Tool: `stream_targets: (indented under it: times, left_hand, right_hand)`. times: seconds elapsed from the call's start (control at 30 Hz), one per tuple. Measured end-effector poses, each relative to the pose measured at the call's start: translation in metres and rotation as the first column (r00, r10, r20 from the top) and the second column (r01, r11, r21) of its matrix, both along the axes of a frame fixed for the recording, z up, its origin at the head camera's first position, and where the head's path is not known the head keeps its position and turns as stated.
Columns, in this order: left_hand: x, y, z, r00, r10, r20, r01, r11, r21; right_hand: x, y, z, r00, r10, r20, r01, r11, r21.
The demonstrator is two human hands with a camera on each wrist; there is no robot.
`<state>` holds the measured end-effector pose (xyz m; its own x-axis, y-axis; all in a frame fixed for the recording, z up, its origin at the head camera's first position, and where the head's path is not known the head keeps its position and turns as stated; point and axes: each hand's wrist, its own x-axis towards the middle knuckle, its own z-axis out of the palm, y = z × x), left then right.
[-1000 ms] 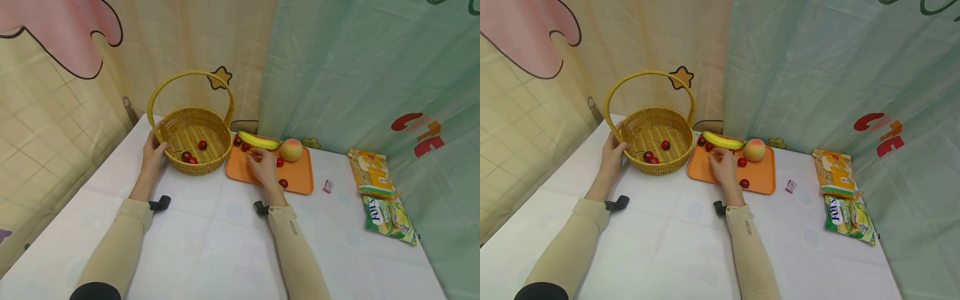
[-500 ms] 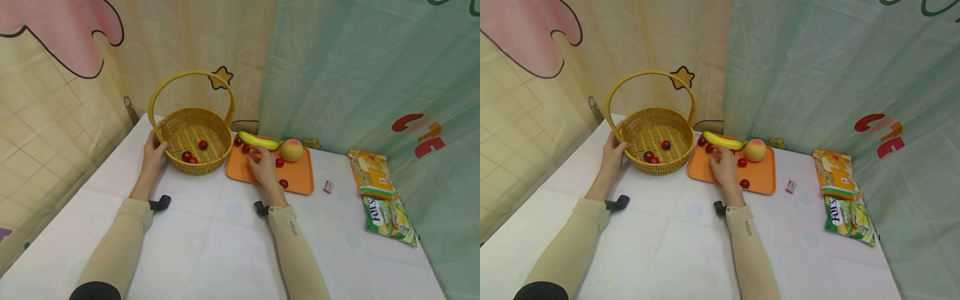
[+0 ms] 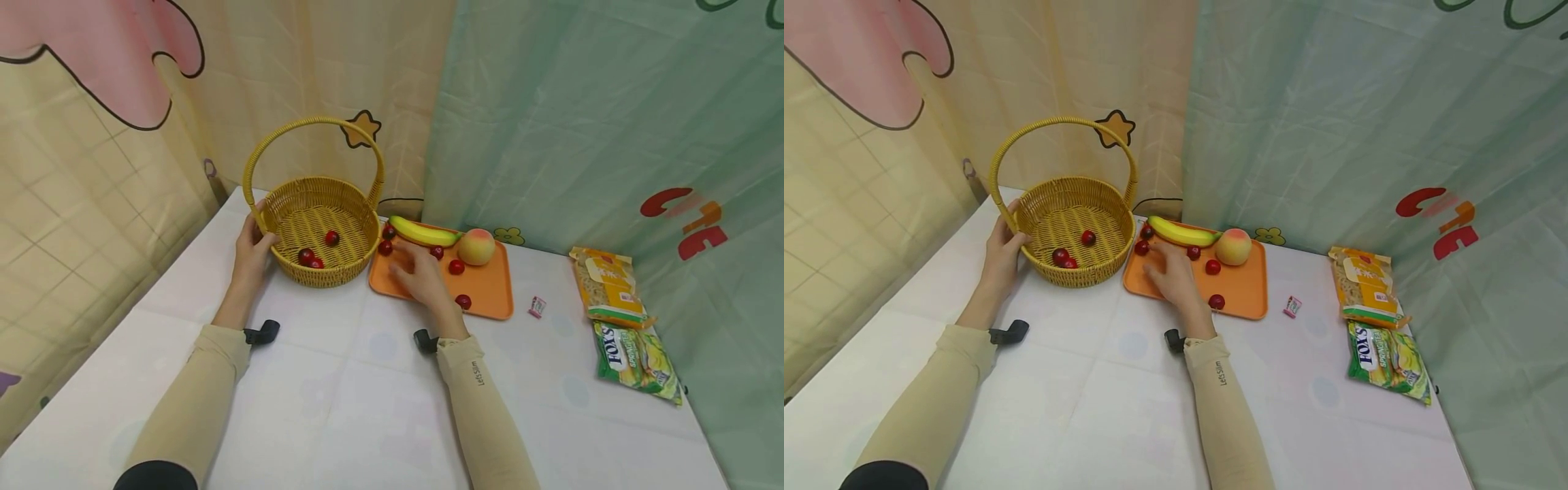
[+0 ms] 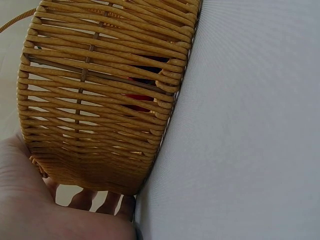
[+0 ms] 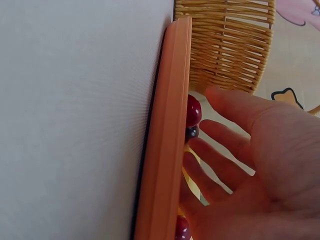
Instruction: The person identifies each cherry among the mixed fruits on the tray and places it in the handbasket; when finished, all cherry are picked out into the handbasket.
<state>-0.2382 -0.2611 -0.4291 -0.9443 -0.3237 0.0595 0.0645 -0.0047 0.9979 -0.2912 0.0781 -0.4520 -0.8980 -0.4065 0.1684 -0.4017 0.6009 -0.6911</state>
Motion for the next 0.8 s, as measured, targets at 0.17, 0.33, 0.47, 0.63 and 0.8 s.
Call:
stream_targets:
  times: [0.17, 0.33, 0.47, 0.63, 0.8]
  left_hand:
    - [0.000, 0.000, 0.000, 1.000, 0.004, -0.004, -0.004, 1.000, 0.016]
    - [0.000, 0.000, 0.000, 1.000, 0.008, -0.001, -0.008, 1.000, 0.026]
    - [0.000, 0.001, 0.001, 1.000, 0.011, -0.002, -0.011, 1.000, 0.017]
    - [0.000, 0.001, 0.000, 1.000, 0.019, -0.011, -0.018, 1.000, 0.019]
    - [0.000, 0.000, -0.001, 1.000, 0.011, -0.019, -0.010, 1.000, 0.018]
  right_hand:
    - [0.000, -0.005, 0.000, 0.997, 0.070, 0.043, -0.070, 0.997, 0.011]
    - [0.001, -0.011, -0.001, 0.992, 0.114, 0.047, -0.115, 0.993, 0.016]
    - [0.002, -0.013, -0.001, 0.994, 0.104, 0.038, -0.104, 0.995, 0.006]
    - [0.002, -0.014, -0.003, 0.995, 0.095, 0.028, -0.095, 0.995, -0.014]
    - [0.002, -0.014, -0.002, 0.996, 0.089, 0.021, -0.089, 0.996, -0.021]
